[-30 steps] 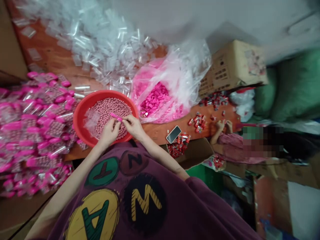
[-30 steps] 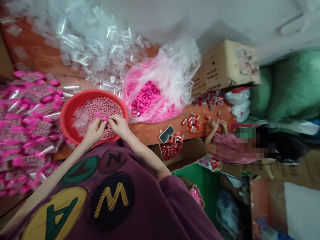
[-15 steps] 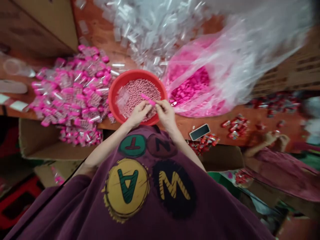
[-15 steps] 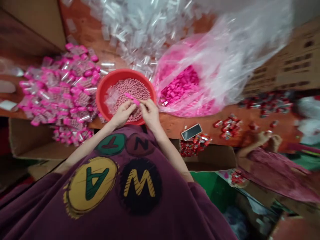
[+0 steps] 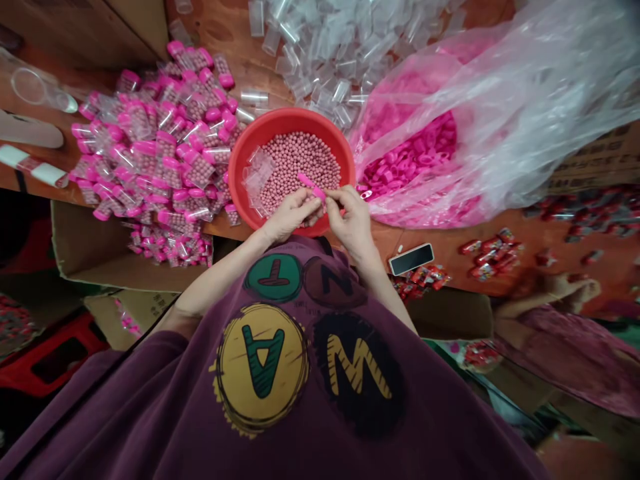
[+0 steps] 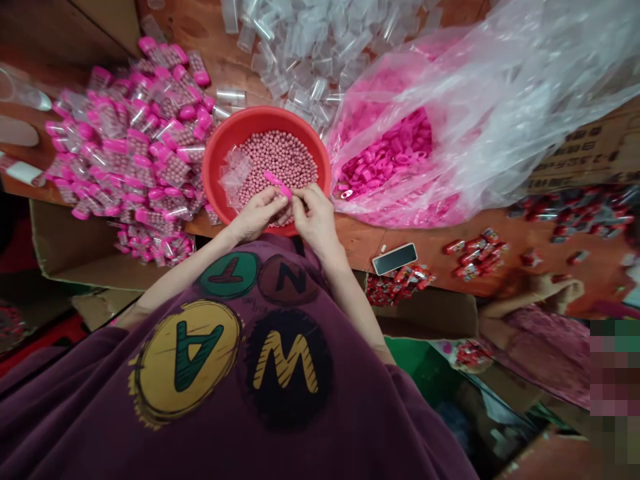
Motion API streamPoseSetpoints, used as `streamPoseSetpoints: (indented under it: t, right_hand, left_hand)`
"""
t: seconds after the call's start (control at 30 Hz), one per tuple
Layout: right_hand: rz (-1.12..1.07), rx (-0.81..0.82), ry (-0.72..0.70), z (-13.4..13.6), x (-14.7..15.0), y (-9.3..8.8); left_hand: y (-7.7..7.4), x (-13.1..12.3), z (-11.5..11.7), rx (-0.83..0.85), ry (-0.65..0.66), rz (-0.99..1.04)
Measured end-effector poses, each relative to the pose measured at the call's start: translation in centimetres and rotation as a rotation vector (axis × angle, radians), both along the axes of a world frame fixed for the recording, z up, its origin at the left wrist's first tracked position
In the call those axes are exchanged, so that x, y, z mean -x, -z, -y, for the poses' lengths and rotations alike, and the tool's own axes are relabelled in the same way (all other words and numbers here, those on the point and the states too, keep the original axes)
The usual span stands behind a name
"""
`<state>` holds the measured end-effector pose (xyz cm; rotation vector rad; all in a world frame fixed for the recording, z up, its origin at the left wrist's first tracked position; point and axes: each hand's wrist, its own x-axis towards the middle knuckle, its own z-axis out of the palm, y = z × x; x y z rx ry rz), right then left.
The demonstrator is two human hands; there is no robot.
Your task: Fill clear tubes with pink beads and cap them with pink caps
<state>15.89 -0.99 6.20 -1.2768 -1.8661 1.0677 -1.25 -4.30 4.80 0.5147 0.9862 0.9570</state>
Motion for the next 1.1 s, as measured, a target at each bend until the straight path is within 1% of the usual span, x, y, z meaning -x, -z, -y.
streamPoseSetpoints:
  t: [0.1, 0.17, 0.23, 0.27, 0.33, 0.4, 0.47, 0.53, 0.57, 0.63, 0.7, 0.77, 0.83, 0.9, 1.0, 1.1]
  right_hand:
    - [-0.108, 0.250, -0.071, -2.1, -0.9, -0.2]
    - [-0.190, 0.403, -0.104, -3.5, -0.7, 0.1]
    - [-0.247, 0.490, -0.159, -4.4, -0.1, 0.6]
    - [-0.269, 0.504, -0.177, -4.6, 0.3, 0.8]
    - [-0.302, 0.469, -0.151, -4.3, 0.8, 0.8]
    - [-0.301, 0.368, -0.057, -3.4, 0.8, 0.3]
    - [-0.260, 0.243, 0.002, -2.3, 0.5, -0.3]
    - [-0.216, 0.153, 0.032, -1.3, 0.4, -0.4]
    - [-0.210, 0.142, 0.057, -1.1, 0.4, -0.1]
    - [-0.237, 0.183, 0.155, -0.9, 0.6, 1.3]
    - [-0.289, 0.266, 0.248, -1.2, 0.9, 3.2]
    - [-0.339, 0.326, 0.293, -1.6, 1.3, 5.0]
    - [-0.383, 0.355, 0.331, -1.9, 1.8, 6.2]
    - [-0.425, 0.351, 0.394, -2.1, 2.6, 6.8]
    - [-0.453, 0.343, 0.438, -2.2, 3.6, 6.9]
    - [-0.375, 0.301, 0.466, -2.0, 4.1, 5.9]
  left_hand:
    - [-0.9, 1.0, -0.2, -0.002, 0.119, 0.048]
    - [-1.5, 1.4, -0.4, 0.013, 0.218, 0.090]
    - [-1.7, 1.6, -0.4, 0.040, 0.290, 0.140]
    - [-1.8, 1.5, -0.4, 0.054, 0.301, 0.168]
    - [-1.7, 1.3, -0.3, 0.076, 0.245, 0.222]
    - [-1.5, 1.0, -0.1, 0.098, 0.150, 0.248]
    - [-1.4, 0.6, -0.1, 0.131, 0.083, 0.238]
    - [-1.3, 0.3, -0.2, 0.153, 0.072, 0.223]
    - [-1.3, 0.2, -0.3, 0.154, 0.076, 0.222]
    - [-1.2, 0.1, -0.4, 0.139, 0.085, 0.212]
    - [-1.0, 0.2, -0.4, 0.115, 0.087, 0.161]
    - [-0.7, 0.3, -0.2, 0.095, 0.089, 0.087]
    - [-0.2, 0.3, -0.1, 0.089, 0.080, 0.034]
    - [0.3, 0.0, -0.1, 0.118, 0.056, 0.001]
    - [0.8, -0.3, -0.6, 0.194, 0.038, -0.067]
    - [0.2, -0.3, -1.2, 0.236, 0.051, -0.126]
